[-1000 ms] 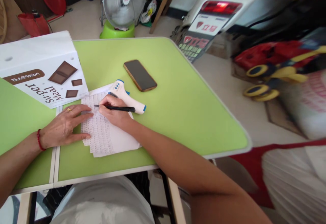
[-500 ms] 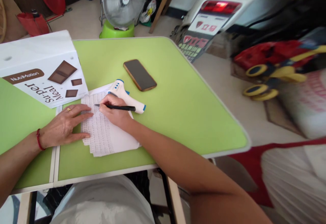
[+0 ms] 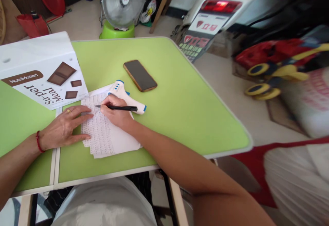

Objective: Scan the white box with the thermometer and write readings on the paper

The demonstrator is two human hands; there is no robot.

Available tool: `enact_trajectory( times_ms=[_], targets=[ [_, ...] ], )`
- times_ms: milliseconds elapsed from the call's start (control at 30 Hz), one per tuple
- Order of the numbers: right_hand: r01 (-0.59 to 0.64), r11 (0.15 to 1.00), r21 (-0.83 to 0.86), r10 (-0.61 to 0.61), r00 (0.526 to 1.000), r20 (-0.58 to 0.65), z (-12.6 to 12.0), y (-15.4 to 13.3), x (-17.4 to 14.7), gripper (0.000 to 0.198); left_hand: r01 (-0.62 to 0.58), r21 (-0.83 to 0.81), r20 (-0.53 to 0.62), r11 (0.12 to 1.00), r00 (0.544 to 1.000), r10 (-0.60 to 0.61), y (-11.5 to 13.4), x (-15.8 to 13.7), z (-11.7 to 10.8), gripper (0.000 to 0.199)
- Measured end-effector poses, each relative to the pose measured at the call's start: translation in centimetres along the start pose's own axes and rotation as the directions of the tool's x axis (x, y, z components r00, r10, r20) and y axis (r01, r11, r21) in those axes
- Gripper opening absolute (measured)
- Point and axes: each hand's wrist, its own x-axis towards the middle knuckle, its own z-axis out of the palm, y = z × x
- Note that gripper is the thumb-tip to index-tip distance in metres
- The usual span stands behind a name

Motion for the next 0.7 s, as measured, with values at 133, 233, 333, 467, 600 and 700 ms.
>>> enact_trajectory(
  times_ms=[133, 233, 333, 467, 600, 700],
  targets=[
    [0.017, 1.000, -0.025, -0.017, 1.000, 0.008, -0.02, -0.08, -0.04, 0.008, 0.003, -0.009, -0.002, 1.000, 1.000, -0.003, -0.06, -0.04, 0.11, 0.056],
    [0.007, 1.000, -0.011, -0.007, 1.000, 0.000, -0.01, -0.09, -0.05, 0.009, -0.001, -0.004, -0.003, 1.000, 1.000, 0.001, -0.08, -0.04, 0.12, 0.056],
    [-0.006, 1.000, -0.001, 0.006, 1.000, -0.012, 0.04, -0.14, -0.04, 0.008, -0.007, 0.004, -0.003, 1.000, 1.000, 0.007, -0.08, 0.02, 0.06, 0.056],
    [-0.009, 1.000, -0.019, 0.009, 1.000, -0.011, 0.08, -0.28, -0.04, 0.008, -0.004, 0.006, 0.002, 1.000, 1.000, 0.004, -0.07, 0.06, -0.03, 0.057],
    [0.003, 1.000, -0.018, -0.003, 1.000, 0.000, -0.02, -0.24, -0.08, 0.009, 0.005, 0.002, 0.010, 1.000, 1.000, -0.005, -0.05, -0.01, -0.02, 0.056],
    [0.013, 1.000, -0.014, -0.013, 1.000, -0.005, -0.07, -0.13, -0.12, 0.010, -0.004, 0.008, 0.006, 1.000, 1.000, 0.004, -0.08, -0.04, 0.01, 0.055]
  ],
)
